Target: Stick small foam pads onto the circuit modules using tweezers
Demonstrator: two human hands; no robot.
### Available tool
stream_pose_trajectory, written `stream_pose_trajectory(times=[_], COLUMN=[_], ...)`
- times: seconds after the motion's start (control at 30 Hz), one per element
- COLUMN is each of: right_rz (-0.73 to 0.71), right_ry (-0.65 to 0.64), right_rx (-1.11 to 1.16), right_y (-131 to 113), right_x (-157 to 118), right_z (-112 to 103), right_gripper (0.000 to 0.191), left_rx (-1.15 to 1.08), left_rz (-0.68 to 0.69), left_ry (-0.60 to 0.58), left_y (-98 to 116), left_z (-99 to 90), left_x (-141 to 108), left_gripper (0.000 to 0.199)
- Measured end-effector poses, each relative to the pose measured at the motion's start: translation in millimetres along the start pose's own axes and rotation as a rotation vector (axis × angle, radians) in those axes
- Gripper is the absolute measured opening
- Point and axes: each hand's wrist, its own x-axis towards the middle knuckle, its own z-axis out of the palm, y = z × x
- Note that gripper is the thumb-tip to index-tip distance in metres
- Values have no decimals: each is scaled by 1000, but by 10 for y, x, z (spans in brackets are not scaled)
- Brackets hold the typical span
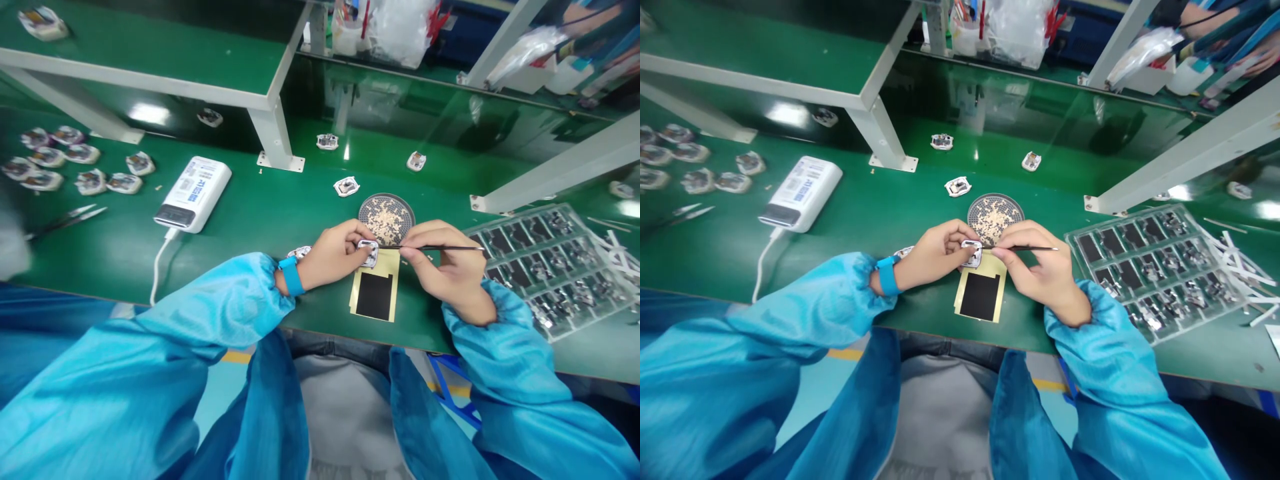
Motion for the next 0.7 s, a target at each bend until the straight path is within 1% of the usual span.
stream_pose_trajectory(times=[0.23,0.7], right_rz=[-11,-12], right_ry=[-35,-55], right_rx=[-19,-13], right_y=[-10,-17], right_x=[14,16], right_z=[-4,-2], right_gripper=[25,28], left_rx=[33,27], left_rz=[1,9], left_ry=[1,-10], left_y=[-7,-10], left_z=[-4,-11], left_x=[-12,-12], left_gripper=[21,21])
